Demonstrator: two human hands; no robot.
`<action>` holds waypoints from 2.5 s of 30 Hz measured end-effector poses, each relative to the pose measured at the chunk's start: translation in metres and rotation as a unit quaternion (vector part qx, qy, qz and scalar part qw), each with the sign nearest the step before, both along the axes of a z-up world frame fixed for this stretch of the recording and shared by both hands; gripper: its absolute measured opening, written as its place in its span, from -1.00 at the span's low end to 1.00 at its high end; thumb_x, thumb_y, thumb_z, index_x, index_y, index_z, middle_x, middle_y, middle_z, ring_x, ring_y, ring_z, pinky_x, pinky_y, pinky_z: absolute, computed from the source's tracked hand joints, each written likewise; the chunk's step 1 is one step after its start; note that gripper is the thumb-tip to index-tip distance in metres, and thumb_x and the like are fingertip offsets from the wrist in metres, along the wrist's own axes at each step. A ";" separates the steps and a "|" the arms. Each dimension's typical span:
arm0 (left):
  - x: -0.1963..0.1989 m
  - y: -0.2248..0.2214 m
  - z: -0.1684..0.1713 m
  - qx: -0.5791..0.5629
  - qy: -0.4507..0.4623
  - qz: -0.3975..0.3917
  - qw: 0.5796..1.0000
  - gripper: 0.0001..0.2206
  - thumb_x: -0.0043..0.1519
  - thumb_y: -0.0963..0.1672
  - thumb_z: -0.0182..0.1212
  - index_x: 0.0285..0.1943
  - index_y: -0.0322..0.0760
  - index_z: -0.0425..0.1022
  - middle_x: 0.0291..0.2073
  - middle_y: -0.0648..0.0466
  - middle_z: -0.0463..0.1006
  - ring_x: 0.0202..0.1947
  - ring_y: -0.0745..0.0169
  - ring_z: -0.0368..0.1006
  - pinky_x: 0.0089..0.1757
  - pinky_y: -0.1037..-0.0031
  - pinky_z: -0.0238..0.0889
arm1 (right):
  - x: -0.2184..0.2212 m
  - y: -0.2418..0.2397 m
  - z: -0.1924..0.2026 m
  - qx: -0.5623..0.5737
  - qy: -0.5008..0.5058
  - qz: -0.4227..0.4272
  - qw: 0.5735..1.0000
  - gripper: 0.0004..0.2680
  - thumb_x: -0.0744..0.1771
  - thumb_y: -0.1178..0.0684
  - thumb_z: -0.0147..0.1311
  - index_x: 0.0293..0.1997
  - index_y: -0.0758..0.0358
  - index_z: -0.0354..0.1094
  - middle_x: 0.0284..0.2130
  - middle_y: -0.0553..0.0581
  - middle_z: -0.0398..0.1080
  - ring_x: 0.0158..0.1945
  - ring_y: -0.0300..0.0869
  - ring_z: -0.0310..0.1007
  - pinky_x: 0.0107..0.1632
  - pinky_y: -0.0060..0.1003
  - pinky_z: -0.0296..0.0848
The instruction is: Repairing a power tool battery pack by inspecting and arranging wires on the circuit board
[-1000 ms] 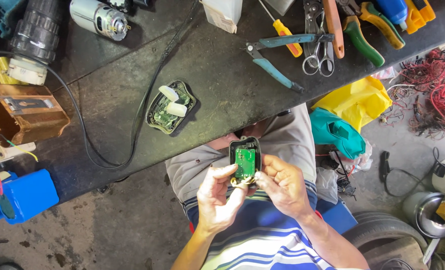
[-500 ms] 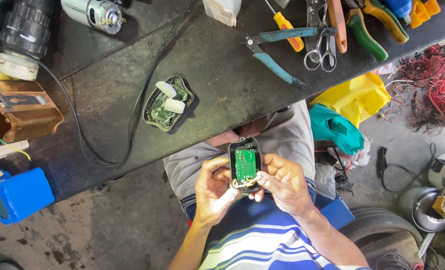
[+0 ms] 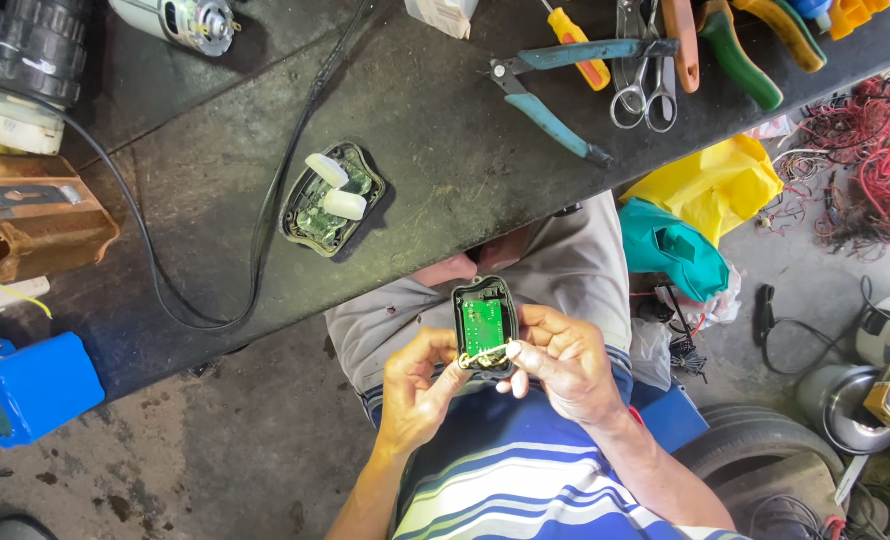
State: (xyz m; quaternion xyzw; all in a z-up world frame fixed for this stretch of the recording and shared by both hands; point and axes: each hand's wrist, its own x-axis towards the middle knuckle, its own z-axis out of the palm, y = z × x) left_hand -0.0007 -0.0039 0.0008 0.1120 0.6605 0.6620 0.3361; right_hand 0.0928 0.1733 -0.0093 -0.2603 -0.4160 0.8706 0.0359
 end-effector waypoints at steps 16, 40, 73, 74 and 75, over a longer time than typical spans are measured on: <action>-0.001 0.021 0.035 0.003 0.165 0.031 0.986 -0.60 0.23 -0.10 0.29 0.20 -0.38 0.36 0.09 -0.12 0.47 0.14 0.02 0.44 0.21 0.24 0.29 | -0.014 0.012 0.028 0.108 -0.005 -0.021 0.994 -0.63 0.31 0.21 0.12 0.26 0.50 0.22 -0.59 0.19 0.42 -0.70 -0.20 0.41 -0.42 -0.22 0.70; -0.006 0.019 0.033 0.129 0.292 0.077 0.944 -0.80 0.21 -0.32 0.26 -0.05 -0.26 0.49 0.23 -0.58 0.34 0.11 -0.38 0.58 -0.05 0.21 0.64 | -0.010 -0.014 0.022 0.158 0.065 -0.083 0.982 -0.69 0.35 0.30 0.07 0.21 0.23 0.15 -0.41 0.29 0.46 -0.43 -0.19 0.48 -0.33 -0.37 0.54; -0.017 0.016 0.028 0.184 0.095 0.048 0.977 -0.93 0.28 -0.23 0.27 -0.13 -0.27 0.48 0.30 -0.42 0.35 -0.09 0.04 0.59 -0.11 0.34 0.52 | -0.006 0.001 0.014 0.184 0.058 0.019 0.981 -0.82 0.33 0.27 0.14 0.04 0.35 0.40 -0.22 0.22 0.55 -0.20 -0.19 0.59 -0.08 -0.34 0.64; -0.017 0.016 0.026 0.187 0.066 0.049 0.979 -0.94 0.29 -0.22 0.27 -0.11 -0.28 0.50 0.33 -0.38 0.34 -0.02 0.08 0.57 -0.01 0.38 0.43 | -0.007 0.001 0.012 0.177 0.068 0.026 0.982 -0.79 0.33 0.28 0.14 0.08 0.36 0.38 -0.18 0.22 0.55 -0.14 -0.19 0.59 0.00 -0.34 0.60; -0.019 0.015 0.027 0.187 0.067 0.048 0.979 -0.94 0.29 -0.22 0.27 -0.11 -0.28 0.50 0.33 -0.38 0.34 -0.02 0.08 0.57 -0.01 0.38 0.43 | -0.010 0.001 0.014 0.178 0.070 0.025 0.981 -0.79 0.33 0.28 0.14 0.08 0.36 0.38 -0.18 0.22 0.55 -0.14 -0.19 0.59 0.00 -0.34 0.60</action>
